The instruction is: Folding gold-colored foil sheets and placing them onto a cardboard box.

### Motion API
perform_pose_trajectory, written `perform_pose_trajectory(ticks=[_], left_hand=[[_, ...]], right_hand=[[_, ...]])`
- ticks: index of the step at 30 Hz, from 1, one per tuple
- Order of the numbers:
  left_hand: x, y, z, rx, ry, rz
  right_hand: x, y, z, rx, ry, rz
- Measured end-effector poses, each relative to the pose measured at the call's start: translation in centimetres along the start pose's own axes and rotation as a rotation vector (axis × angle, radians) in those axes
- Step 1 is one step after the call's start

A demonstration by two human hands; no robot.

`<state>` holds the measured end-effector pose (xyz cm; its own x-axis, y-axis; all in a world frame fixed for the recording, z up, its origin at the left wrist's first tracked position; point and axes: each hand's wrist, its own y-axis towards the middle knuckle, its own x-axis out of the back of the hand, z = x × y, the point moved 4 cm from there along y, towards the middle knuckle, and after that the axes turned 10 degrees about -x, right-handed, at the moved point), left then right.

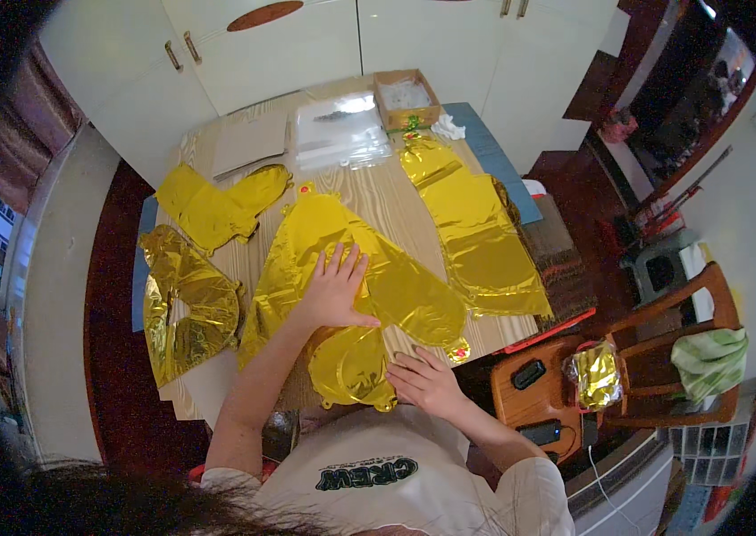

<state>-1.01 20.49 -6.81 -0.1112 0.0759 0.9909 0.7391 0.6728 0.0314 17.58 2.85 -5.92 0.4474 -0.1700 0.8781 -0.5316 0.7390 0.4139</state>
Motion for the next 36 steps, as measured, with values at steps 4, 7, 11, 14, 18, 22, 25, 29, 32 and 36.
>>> perform_pose_trajectory(ticks=[4, 7, 11, 14, 18, 22, 25, 29, 32, 36], left_hand=[[0.2, 0.0, -0.1, 0.002, 0.008, 0.0], [0.3, 0.1, -0.2, -0.004, 0.015, -0.008], [0.2, 0.0, -0.2, -0.004, 0.03, -0.002], [0.3, 0.1, -0.2, 0.002, 0.029, 0.005], [0.4, 0.0, -0.2, 0.009, 0.03, 0.012], [0.6, 0.0, -0.3, 0.015, 0.026, 0.03], [0.7, 0.1, -0.3, 0.02, 0.024, 0.043], [0.4, 0.1, -0.2, 0.015, 0.019, 0.036], [0.5, 0.1, -0.3, 0.023, 0.024, 0.053], [0.5, 0.1, -0.3, 0.023, 0.032, 0.049]], right_hand=[[0.2, 0.1, 0.1, 0.022, 0.001, 0.011], [0.5, 0.3, 0.2, 0.024, -0.001, -0.005], [0.7, 0.3, 0.5, 0.014, 0.027, -0.071], [0.2, -0.2, 0.4, 0.017, 0.075, -0.138], [0.4, -0.1, 0.7, 0.054, 0.071, -0.165], [0.5, -0.3, 0.6, 0.08, 0.066, -0.181], [0.1, -0.5, 0.4, 0.102, 0.079, -0.181], [-0.3, -0.5, 0.2, 0.137, 0.099, -0.157], [-0.3, -0.2, 0.2, 0.141, 0.124, -0.108], [0.2, 0.4, 0.4, 0.137, 0.144, 0.0]])
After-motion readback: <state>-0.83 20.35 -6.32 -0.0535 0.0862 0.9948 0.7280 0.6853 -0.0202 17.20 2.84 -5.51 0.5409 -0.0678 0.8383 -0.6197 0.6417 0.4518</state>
